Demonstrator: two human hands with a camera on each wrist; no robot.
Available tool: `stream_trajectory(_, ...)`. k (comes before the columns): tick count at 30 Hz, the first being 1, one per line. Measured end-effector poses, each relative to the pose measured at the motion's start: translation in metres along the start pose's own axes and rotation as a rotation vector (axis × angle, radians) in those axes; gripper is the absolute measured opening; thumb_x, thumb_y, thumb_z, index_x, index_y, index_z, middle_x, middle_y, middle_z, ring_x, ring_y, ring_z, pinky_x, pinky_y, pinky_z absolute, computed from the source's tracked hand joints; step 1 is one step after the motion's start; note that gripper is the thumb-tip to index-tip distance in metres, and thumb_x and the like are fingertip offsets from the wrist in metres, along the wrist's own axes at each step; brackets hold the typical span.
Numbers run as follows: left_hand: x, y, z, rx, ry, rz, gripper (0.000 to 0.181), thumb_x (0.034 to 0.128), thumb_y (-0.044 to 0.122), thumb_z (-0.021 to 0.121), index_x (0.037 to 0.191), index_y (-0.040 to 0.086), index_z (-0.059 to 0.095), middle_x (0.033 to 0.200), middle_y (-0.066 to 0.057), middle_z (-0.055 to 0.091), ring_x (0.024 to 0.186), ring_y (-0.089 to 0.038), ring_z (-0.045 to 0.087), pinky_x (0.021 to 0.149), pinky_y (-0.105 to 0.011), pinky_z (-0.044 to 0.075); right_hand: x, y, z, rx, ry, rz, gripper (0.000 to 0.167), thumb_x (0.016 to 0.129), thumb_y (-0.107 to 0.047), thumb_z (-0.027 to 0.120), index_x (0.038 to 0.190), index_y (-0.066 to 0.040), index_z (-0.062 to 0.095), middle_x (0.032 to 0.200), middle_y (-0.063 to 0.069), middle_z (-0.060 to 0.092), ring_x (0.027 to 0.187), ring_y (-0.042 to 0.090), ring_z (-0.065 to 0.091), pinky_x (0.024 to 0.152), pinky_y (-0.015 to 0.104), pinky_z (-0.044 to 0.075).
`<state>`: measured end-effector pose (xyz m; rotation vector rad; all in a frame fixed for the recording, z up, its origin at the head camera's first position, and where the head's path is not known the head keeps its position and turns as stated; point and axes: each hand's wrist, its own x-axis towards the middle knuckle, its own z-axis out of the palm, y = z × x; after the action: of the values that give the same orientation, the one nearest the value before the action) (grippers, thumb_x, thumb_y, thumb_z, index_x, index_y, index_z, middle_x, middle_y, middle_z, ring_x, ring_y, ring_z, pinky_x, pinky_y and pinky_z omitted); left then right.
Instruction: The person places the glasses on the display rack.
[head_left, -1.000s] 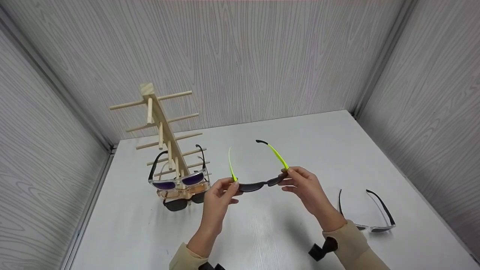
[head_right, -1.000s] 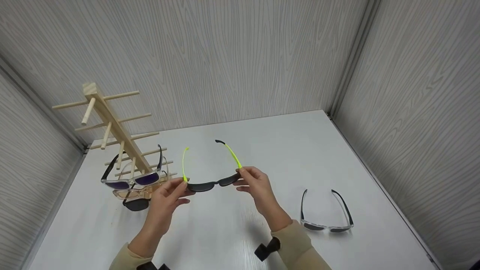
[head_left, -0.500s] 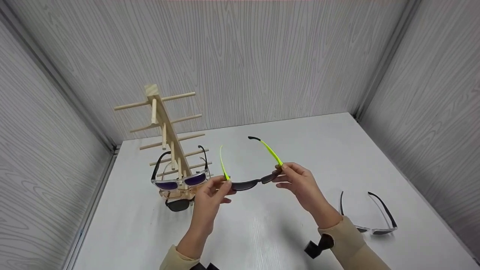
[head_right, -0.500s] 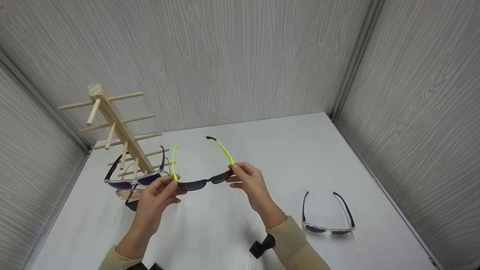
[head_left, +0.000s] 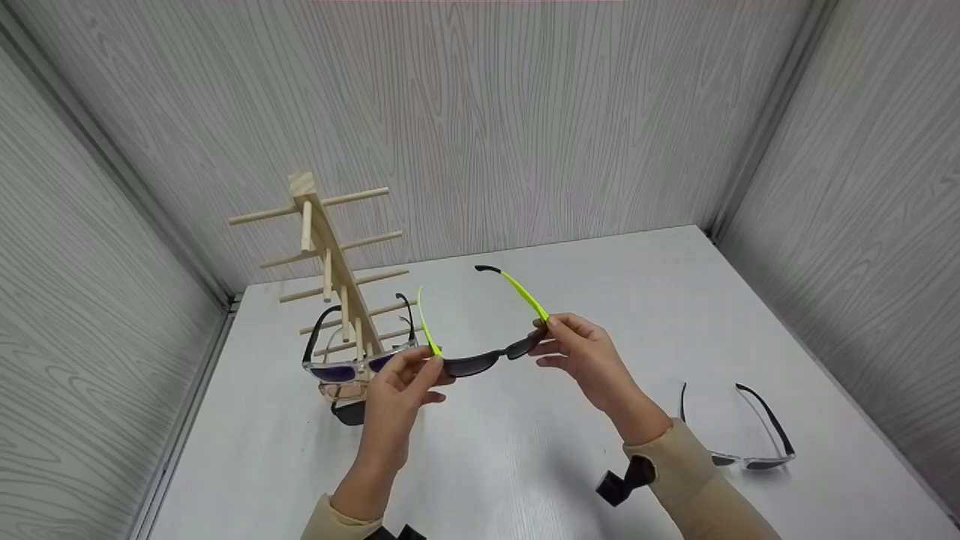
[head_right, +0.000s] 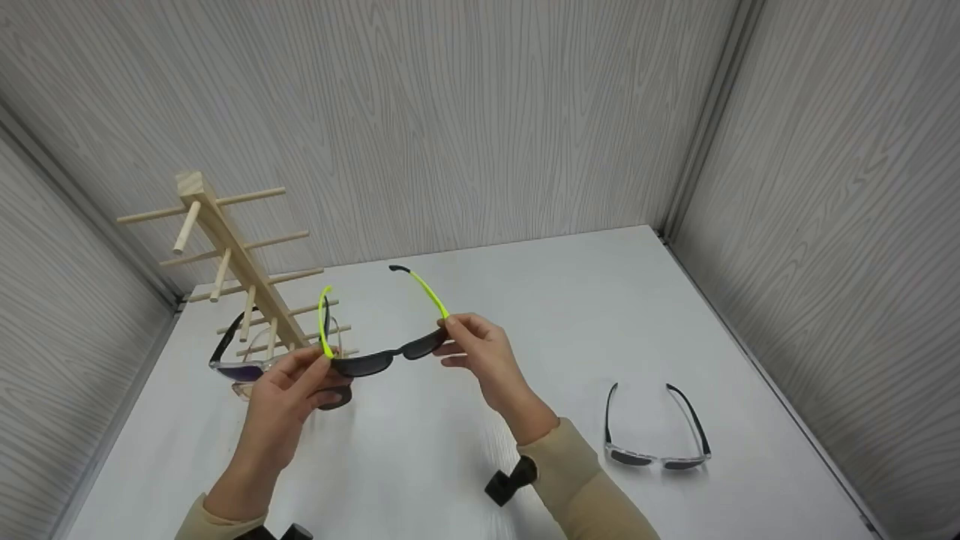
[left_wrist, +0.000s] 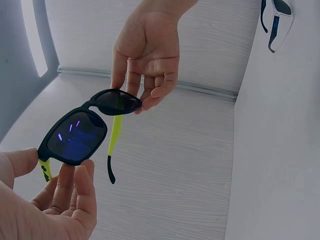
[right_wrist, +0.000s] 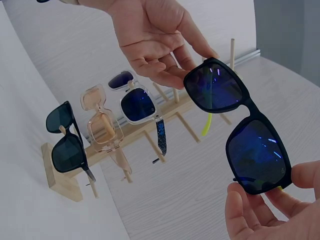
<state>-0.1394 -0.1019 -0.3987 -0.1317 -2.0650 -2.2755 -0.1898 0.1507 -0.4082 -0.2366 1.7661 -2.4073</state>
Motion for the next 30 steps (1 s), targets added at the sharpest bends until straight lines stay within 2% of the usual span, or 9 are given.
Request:
stream_trajectory(6, -0.003, 0.009, -0.005, -0.011, 0.031, 0.005, 0.033, 0.0894, 0.016, 0.064, 0.114, -0.004, 0.055, 0.098, -0.016, 0.064, 0.087, -0.028, 0.065, 0.069, -0.034, 0.054, 0.006, -0.004, 0.008, -0.007, -0.042, -0.019, 0.022, 0.094, -0.022, 0.057, 0.103, -0.003, 0.062, 0.097, 0.013, 0.062, 0.088, 0.025, 0.064, 0.078, 0.038, 0.052)
stream_trajectory(14, -0.006, 0.02, -0.012, 0.006, 0.092, -0.022, 0.031, 0.0892, 0.016, 0.064, 0.112, -0.003, 0.056, 0.095, -0.015, 0.064, 0.085, -0.027, 0.065, 0.068, -0.033, 0.054, 0.015, -0.007, 0.021, -0.005, -0.087, -0.014, 0.022, 0.093, -0.022, 0.058, 0.102, -0.003, 0.062, 0.095, 0.013, 0.064, 0.087, 0.025, 0.064, 0.076, 0.036, 0.052)
stream_trajectory(20, -0.006, 0.029, -0.017, -0.01, 0.135, 0.014, 0.03, 0.0888, 0.014, 0.064, 0.112, -0.003, 0.056, 0.093, -0.017, 0.064, 0.081, -0.025, 0.066, 0.069, -0.034, 0.054, 0.024, -0.01, 0.033, -0.015, -0.099, -0.012, 0.022, 0.093, -0.023, 0.059, 0.102, -0.003, 0.062, 0.093, 0.013, 0.065, 0.086, 0.024, 0.065, 0.075, 0.035, 0.052)
stream_trajectory(23, -0.007, 0.032, -0.02, -0.015, 0.151, 0.013, 0.032, 0.0885, 0.014, 0.065, 0.113, -0.004, 0.055, 0.093, -0.017, 0.064, 0.078, -0.025, 0.067, 0.069, -0.034, 0.054, 0.029, -0.01, 0.039, -0.017, -0.103, -0.011, 0.023, 0.093, -0.023, 0.059, 0.102, -0.003, 0.062, 0.093, 0.013, 0.066, 0.085, 0.024, 0.065, 0.075, 0.035, 0.052)
stream_trajectory(30, -0.009, 0.036, -0.027, -0.014, 0.199, 0.021, 0.028, 0.089, 0.014, 0.064, 0.111, -0.002, 0.056, 0.094, -0.017, 0.063, 0.082, -0.032, 0.066, 0.066, -0.033, 0.055, 0.04, -0.009, 0.053, -0.026, -0.113, -0.009, 0.023, 0.094, -0.022, 0.056, 0.102, -0.001, 0.062, 0.093, 0.013, 0.064, 0.083, 0.025, 0.065, 0.072, 0.033, 0.053)
